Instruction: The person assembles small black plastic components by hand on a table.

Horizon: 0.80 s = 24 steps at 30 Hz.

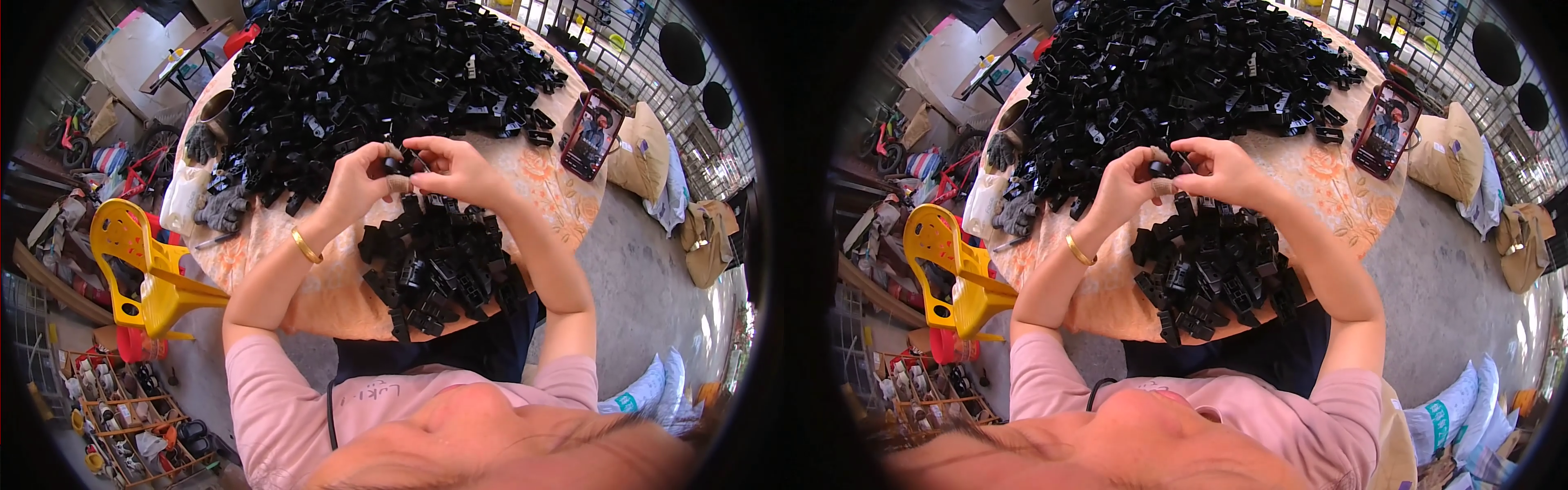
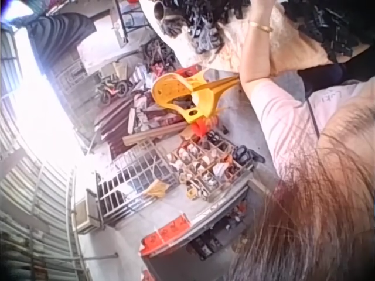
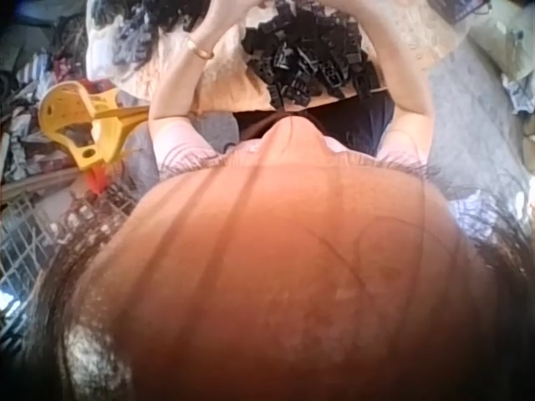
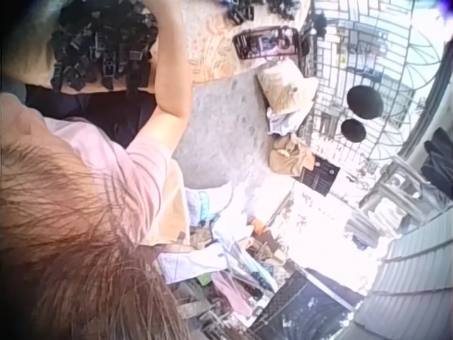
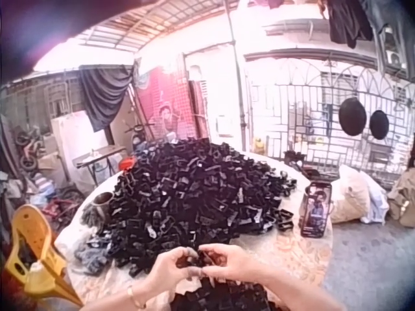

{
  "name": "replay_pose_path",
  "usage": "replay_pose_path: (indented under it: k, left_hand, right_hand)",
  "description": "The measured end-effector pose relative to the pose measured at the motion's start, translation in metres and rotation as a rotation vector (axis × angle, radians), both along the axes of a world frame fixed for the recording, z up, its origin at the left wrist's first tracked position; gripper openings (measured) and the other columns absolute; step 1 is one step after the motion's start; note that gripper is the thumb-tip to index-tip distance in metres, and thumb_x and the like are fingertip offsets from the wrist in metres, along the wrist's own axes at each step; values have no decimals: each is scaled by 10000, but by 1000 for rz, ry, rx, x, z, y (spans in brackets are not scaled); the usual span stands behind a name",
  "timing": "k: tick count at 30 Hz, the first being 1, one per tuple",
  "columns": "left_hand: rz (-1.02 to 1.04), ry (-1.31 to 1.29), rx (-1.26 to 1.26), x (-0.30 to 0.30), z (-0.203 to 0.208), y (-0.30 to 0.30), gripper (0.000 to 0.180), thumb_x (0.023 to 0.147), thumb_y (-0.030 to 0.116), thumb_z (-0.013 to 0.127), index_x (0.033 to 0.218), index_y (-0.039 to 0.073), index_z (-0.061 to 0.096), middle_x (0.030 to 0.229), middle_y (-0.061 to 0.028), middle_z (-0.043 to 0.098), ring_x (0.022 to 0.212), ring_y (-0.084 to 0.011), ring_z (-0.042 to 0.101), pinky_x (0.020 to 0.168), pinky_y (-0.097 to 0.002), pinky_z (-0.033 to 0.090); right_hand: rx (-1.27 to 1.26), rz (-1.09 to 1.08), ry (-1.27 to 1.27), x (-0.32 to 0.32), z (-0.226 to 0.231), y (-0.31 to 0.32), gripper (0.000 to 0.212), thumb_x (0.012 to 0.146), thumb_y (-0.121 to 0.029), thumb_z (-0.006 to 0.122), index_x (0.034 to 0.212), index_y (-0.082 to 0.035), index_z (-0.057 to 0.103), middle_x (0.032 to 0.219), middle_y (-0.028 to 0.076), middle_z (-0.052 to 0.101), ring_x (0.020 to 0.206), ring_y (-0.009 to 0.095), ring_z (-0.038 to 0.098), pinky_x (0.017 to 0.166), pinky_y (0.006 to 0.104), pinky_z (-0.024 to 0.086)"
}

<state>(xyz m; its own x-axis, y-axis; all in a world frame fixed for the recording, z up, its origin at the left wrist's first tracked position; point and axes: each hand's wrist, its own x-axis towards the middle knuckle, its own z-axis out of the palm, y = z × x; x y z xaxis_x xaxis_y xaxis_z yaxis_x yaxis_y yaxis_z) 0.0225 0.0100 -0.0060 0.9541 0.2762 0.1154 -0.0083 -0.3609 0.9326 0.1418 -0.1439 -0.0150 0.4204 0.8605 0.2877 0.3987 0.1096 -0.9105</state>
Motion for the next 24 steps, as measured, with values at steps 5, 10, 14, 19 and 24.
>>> replay_pose_path:
  k: [5, 10, 14, 19, 24]
  left_hand:
    - [-78, -61, -289, 2, -1, 9, 300, 740, 11, 696, 1014, -10, 577, 766, -61, 638, 594, -69, 557, 511, -183, 458]
    - [-22, -13, -184, -1, 4, 4, 297, 719, 16, 720, 990, -2, 598, 770, -36, 631, 609, -66, 553, 536, -185, 457]
    - [35, -281, 209, 3, -5, 9, 289, 683, -37, 730, 948, -16, 618, 805, -1, 596, 708, -55, 559, 612, -189, 487]
    - [67, -260, 49, 1, -11, 6, 330, 630, 8, 779, 928, -18, 640, 856, 2, 577, 707, -49, 528, 639, -197, 469]
    - [51, -218, -251, -3, -5, -14, 460, 678, -3, 746, 1097, -51, 562, 989, -30, 588, 825, -70, 561, 730, -218, 498]
  right_hand:
    - [71, -5, -97, -3, 2, 0, 458, 749, 37, 649, 1188, 7, 522, 994, 47, 557, 848, 103, 559, 714, 230, 491]
    - [175, -47, -352, 1, -2, 4, 411, 747, 16, 663, 1140, 8, 546, 966, 81, 573, 823, 143, 587, 692, 242, 486]
    - [181, -75, -387, -3, -2, 3, 405, 768, 17, 621, 1160, 11, 524, 991, 140, 571, 866, 219, 592, 711, 298, 486]
    - [195, -93, -455, -18, -5, 6, 441, 778, 7, 592, 1202, 11, 472, 988, 167, 552, 868, 343, 566, 739, 362, 476]
    - [211, -246, -660, -22, -2, 5, 438, 743, 3, 620, 1164, 31, 504, 911, 143, 536, 793, 313, 554, 694, 361, 471]
